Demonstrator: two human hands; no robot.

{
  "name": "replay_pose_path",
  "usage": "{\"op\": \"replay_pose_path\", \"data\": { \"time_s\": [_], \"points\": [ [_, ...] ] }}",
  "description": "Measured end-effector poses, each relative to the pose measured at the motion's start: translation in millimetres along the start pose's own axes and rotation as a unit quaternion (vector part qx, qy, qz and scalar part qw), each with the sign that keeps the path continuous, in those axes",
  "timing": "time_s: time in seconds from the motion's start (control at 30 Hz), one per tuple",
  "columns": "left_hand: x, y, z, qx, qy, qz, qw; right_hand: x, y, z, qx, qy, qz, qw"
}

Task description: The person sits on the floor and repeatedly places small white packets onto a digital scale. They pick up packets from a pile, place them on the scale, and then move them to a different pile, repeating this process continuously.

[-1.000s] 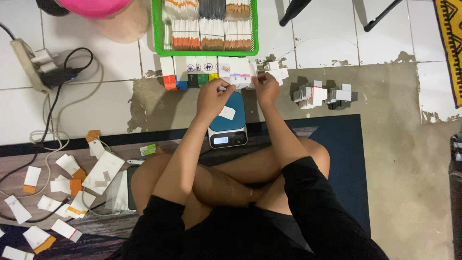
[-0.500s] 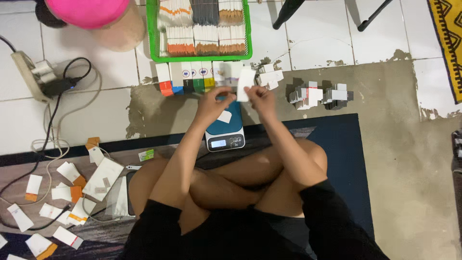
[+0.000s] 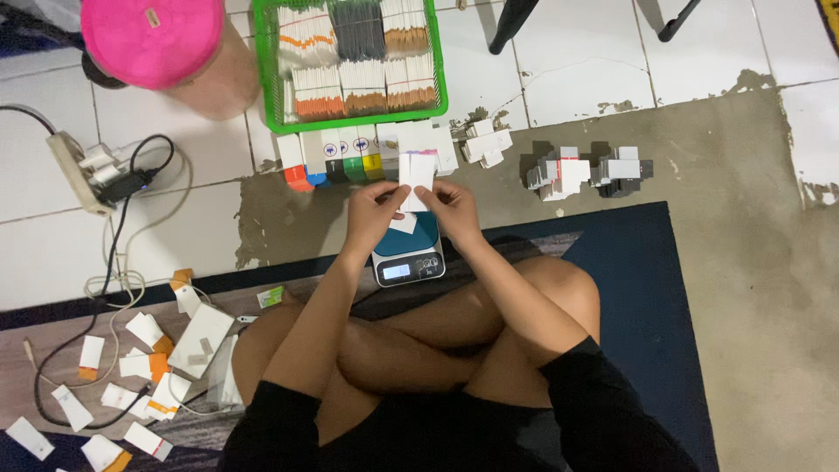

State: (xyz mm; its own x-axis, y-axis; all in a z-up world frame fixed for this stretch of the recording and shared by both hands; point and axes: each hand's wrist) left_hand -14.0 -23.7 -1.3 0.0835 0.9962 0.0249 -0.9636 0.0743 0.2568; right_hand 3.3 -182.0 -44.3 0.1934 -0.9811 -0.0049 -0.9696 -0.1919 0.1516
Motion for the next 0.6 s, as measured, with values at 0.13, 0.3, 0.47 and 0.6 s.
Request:
{"op": "replay_pose_path", "data": {
  "time_s": [0.13,0.3,0.47,0.6],
  "points": [
    [-2,0,2,-0.002,-0.009,0.03,1.0,0,-6,22,-0.011,-0.02,0.012,1.0],
    [-6,0,7,-0.01,-0.002,0.042,0.999,3,-11,36,-0.016,-0.07,0.006,0.997],
    [-7,1,4,-0.027,0.005,0.039,0.999,1,0,7,-0.018,-0.084,-0.015,0.996],
    [-7,1,4,-0.022,0.02,0.039,0.999,4,-5,25,-0.039,-0.111,-0.024,0.993]
  ]
}}
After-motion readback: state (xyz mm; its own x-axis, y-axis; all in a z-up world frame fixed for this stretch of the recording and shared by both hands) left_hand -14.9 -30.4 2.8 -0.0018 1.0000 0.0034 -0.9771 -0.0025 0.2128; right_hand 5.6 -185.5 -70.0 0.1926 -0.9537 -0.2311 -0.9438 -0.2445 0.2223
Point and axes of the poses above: each hand's wrist, its own y-axis away from the middle knuckle, its own x-axis out of the back of the hand, z = x × y, and after that the axes turned 9 degrees about -z, right-handed
